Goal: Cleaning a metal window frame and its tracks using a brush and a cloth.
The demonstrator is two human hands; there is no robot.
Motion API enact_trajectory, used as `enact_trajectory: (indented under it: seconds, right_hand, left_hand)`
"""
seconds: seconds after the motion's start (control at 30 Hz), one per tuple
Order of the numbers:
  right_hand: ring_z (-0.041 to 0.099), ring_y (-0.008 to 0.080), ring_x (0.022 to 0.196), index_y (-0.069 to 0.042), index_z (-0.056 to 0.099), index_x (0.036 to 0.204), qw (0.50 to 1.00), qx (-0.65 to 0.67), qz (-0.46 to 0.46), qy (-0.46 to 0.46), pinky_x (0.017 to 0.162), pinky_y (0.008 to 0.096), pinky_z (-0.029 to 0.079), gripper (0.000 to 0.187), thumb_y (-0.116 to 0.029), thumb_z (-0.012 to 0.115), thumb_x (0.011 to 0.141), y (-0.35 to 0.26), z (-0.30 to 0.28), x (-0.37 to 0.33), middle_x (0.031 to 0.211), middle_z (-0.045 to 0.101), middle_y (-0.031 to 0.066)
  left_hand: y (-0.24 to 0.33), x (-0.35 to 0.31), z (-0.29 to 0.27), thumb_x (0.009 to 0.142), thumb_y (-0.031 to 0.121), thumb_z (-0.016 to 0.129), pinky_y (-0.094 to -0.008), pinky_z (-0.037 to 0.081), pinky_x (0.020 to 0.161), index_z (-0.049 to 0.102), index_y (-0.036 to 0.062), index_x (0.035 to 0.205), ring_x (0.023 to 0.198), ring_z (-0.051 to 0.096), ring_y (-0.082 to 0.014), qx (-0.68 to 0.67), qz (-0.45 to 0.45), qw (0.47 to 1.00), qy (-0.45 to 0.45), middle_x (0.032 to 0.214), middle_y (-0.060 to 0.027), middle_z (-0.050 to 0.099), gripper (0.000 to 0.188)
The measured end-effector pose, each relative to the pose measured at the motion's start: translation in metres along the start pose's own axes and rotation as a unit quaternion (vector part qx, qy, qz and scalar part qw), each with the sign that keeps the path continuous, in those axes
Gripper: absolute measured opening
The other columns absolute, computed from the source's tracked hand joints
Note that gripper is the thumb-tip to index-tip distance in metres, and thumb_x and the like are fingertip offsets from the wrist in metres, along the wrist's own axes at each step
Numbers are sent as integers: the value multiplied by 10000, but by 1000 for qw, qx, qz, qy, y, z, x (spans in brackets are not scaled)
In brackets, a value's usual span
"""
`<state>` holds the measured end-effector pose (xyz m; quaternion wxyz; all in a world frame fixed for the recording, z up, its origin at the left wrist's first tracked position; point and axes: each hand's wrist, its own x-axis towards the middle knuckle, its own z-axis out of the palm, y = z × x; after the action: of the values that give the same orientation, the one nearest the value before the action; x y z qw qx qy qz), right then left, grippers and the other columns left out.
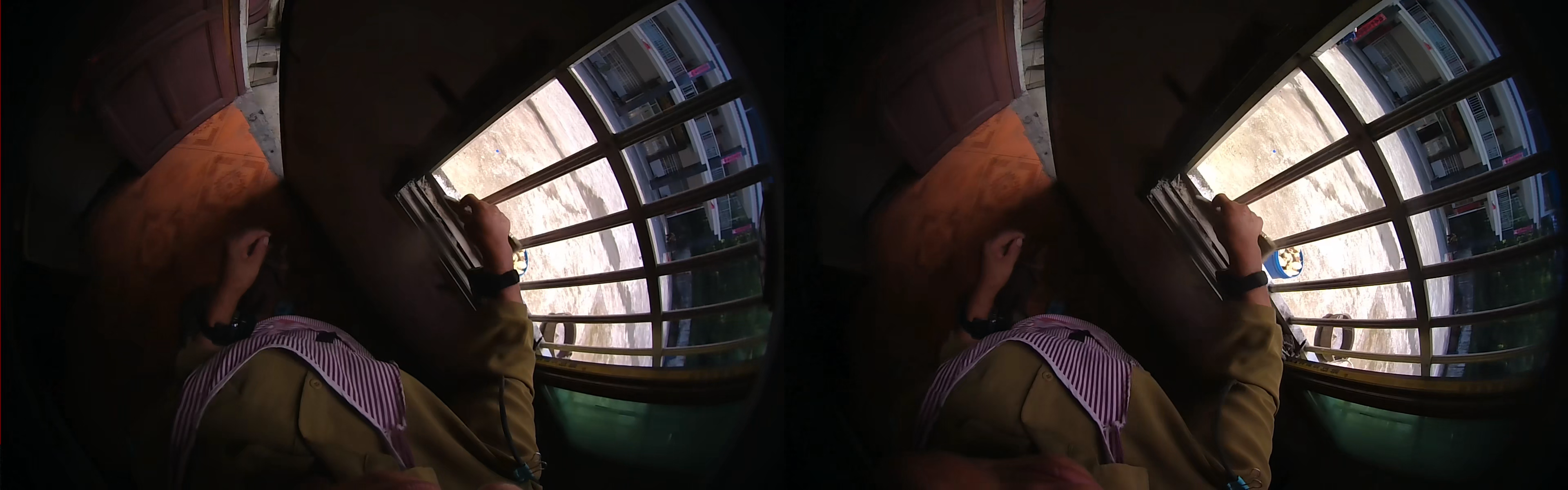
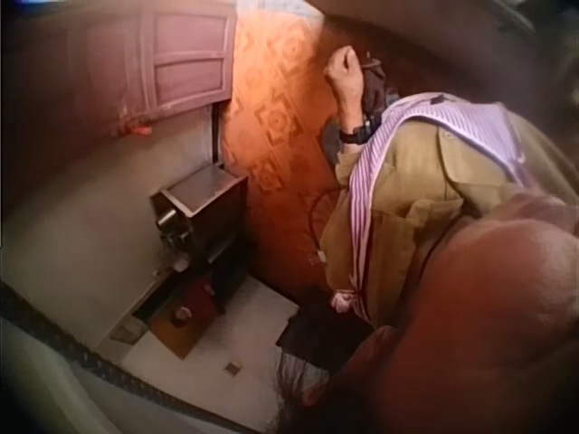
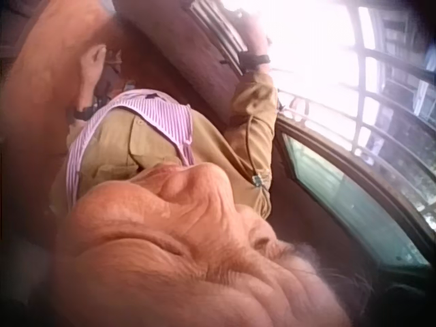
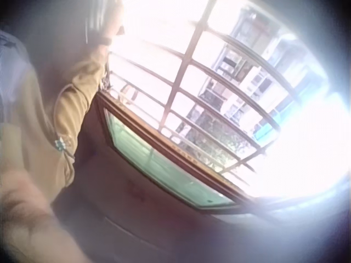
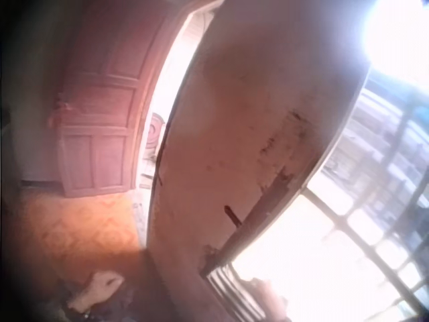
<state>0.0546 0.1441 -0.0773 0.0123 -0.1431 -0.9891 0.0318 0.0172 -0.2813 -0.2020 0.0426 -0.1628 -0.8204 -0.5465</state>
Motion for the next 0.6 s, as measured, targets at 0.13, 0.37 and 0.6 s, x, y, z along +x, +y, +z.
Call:
enact_trajectory:
  seconds: [0.13, 0.37, 0.6]
  right_hand:
    - [647, 298, 706, -139, 655, 863, 995, -29, -90, 30, 597, 424, 488, 187, -307, 576, 838, 16, -1, -24, 699, 642, 117]
    - [631, 305, 648, -80, 607, 760, 970, 21, -164, 178, 570, 402, 488, 226, -283, 560, 848, -14, 36, -26, 618, 604, 115]
    - [636, 332, 665, -57, 537, 837, 997, -3, -61, 45, 560, 442, 481, 131, -185, 514, 854, -4, 36, 2, 660, 623, 157]
  left_hand:
    - [5, -3, -5, 853, 48, 593, -292, 482, 773, 634, -31, 939, 854, 632, -190, -26, -61, 998, -6, 886, -127, 661, 124]
    - [-4, -16, -9, 862, 55, 592, -285, 477, 784, 642, -34, 948, 860, 626, -173, 2, -67, 998, -7, 889, -126, 664, 134]
    - [3, -6, -6, 877, 81, 589, -279, 474, 799, 650, -33, 967, 874, 625, -160, 3, -103, 995, -2, 923, -114, 675, 157]
